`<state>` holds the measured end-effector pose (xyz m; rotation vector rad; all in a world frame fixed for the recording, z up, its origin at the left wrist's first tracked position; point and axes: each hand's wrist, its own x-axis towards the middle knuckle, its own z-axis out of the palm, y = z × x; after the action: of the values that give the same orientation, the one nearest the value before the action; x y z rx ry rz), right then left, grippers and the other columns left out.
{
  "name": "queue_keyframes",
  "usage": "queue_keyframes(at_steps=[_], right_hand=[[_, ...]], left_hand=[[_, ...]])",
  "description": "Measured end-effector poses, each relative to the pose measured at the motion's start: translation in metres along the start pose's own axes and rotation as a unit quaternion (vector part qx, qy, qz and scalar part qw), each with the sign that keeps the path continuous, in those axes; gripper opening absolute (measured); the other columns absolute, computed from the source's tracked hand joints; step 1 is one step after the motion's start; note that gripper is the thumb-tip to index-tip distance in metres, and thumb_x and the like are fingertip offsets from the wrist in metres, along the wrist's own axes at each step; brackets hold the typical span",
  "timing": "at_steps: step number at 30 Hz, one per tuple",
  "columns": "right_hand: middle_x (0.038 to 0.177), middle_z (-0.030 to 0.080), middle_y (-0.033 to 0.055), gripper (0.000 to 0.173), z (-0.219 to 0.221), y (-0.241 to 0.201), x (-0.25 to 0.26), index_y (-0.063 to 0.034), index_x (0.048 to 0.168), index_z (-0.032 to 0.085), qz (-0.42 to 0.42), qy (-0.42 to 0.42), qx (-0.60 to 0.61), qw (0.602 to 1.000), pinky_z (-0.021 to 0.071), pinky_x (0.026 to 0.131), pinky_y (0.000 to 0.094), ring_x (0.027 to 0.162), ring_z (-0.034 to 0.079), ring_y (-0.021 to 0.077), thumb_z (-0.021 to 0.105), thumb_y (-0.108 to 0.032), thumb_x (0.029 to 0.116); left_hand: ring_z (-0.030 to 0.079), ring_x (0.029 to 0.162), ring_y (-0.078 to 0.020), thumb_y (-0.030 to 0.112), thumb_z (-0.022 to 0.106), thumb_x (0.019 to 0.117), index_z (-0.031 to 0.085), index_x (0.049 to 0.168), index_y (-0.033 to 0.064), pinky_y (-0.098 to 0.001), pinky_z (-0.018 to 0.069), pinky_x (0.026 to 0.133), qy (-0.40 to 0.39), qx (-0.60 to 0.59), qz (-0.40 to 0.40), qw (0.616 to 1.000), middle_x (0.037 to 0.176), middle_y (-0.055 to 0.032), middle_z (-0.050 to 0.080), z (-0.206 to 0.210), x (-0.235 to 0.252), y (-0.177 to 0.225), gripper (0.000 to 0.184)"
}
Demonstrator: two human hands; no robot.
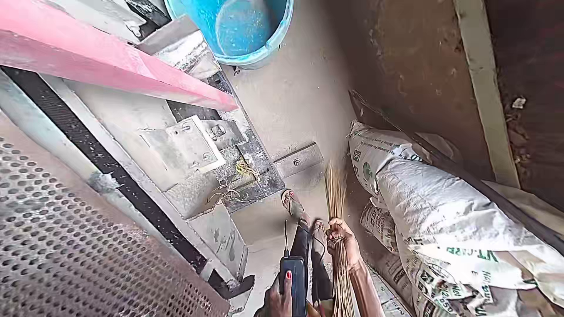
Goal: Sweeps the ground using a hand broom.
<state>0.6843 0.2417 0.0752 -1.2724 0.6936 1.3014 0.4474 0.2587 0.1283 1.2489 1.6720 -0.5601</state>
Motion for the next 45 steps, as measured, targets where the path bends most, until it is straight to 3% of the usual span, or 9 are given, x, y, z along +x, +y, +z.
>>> queue_keyframes(at_steps=[7,12,18,24,28,30,37,42,45], right_hand=[[0.071,0.055,0.0025,0.024,0.125,-0.093,0.12,-0.0035,0.115,0.067,-0.172,-0.072,-0.398,0.898,0.0471,0.053,0.0292,0.055,0.049,0.01,0.048,-0.004,0.1016],[0.115,0.073,0.0176,0.025,0.025,-0.034,0.207,-0.0049,0.117,0.072,-0.085,0.071,-0.552,0.826,0.0506,0.096,0.0577,0.108,0.068,0.0327,0.063,-0.022,0.101],[0.096,0.07,0.0179,0.025,-0.128,0.118,0.073,0.004,0.122,0.066,0.04,0.16,-0.425,0.89,0.0521,0.07,0.0383,0.073,0.062,0.0197,0.053,0.0,0.1008],[0.079,0.064,0.0068,0.027,-0.103,0.133,-0.045,0.0002,0.11,0.069,-0.06,0.108,-0.376,0.918,0.0494,0.053,0.0306,0.057,0.055,0.0114,0.062,0.007,0.0843],[0.108,0.07,0.015,0.03,-0.065,0.112,0.018,-0.0045,0.122,0.068,-0.106,0.016,-0.565,0.818,0.0543,0.085,0.047,0.095,0.067,0.025,0.063,-0.004,0.0923],[0.1,0.069,0.0141,0.03,-0.089,0.125,0.081,-0.0069,0.119,0.069,-0.092,0.029,-0.623,0.776,0.0505,0.081,0.0504,0.09,0.065,0.0273,0.059,-0.006,0.0912],[0.086,0.067,0.0135,0.023,-0.252,0.263,0.018,0.0024,0.115,0.069,0.027,0.153,-0.474,0.867,0.0503,0.07,0.0406,0.072,0.059,0.0198,0.057,0.001,0.0964],[0.06,0.051,-0.0031,0.02,-0.215,0.251,-0.069,0.0034,0.102,0.065,-0.036,0.122,-0.302,0.945,0.0438,0.051,0.0227,0.05,0.047,0.0042,0.046,0.005,0.0952],[0.08,0.063,0.0023,0.024,-0.158,0.204,-0.062,-0.0019,0.11,0.069,-0.102,0.021,-0.406,0.908,0.0501,0.06,0.0297,0.063,0.056,0.0083,0.054,-0.002,0.0905]], left_hand=[[0.074,0.087,-0.0233,0.06,0.043,0.0989,0.074,0.112,0.0057,-0.0498,0.0584,0.084,0.019,-0.001,0.045,0.999,0.092,-0.0126,0.076,0.016,0.002,-0.007,0.064],[0.073,0.096,-0.0298,0.061,0.037,0.1001,0.072,0.119,0.0021,-0.0558,0.0549,0.087,0.079,0.021,0.029,0.996,0.101,-0.0188,0.074,0.002,0.002,-0.016,0.071],[0.069,0.108,-0.035,0.058,0.026,0.1059,0.068,0.127,0.0063,-0.0644,0.0486,0.093,0.142,0.01,-0.06,0.988,0.112,-0.0201,0.073,-0.015,-0.001,-0.015,0.07],[0.072,0.098,-0.0323,0.069,0.018,0.1009,0.071,0.122,0.0091,-0.0633,0.0519,0.085,0.18,0.007,-0.007,0.984,0.103,-0.0168,0.074,0.011,-0.014,-0.043,0.083],[0.072,0.092,-0.0242,0.064,0.025,0.1016,0.071,0.112,0.0,-0.0522,0.0557,0.086,0.202,-0.084,0.069,0.973,0.097,-0.0158,0.073,0.053,-0.026,-0.077,0.08],[0.073,0.087,-0.023,0.068,0.024,0.1005,0.072,0.11,0.0015,-0.0524,0.0564,0.081,0.195,-0.065,0.081,0.975,0.092,-0.014,0.074,0.074,-0.036,-0.102,0.083],[0.069,0.073,-0.0038,0.047,0.043,0.1014,0.072,0.1,-0.0065,-0.0248,0.0569,0.074,0.232,-0.135,0.155,0.951,0.079,-0.0088,0.072,0.1,-0.043,-0.151,0.061],[0.07,0.079,-0.0127,0.041,0.04,0.1038,0.072,0.102,-0.0046,-0.0372,0.0563,0.079,0.227,-0.172,0.08,0.955,0.083,-0.0114,0.072,0.097,-0.033,-0.153,0.056],[0.069,0.078,-0.0107,0.038,0.041,0.1043,0.071,0.101,-0.0064,-0.0338,0.0556,0.079,0.224,-0.15,0.107,0.957,0.083,-0.0121,0.071,0.103,-0.029,-0.153,0.054]])
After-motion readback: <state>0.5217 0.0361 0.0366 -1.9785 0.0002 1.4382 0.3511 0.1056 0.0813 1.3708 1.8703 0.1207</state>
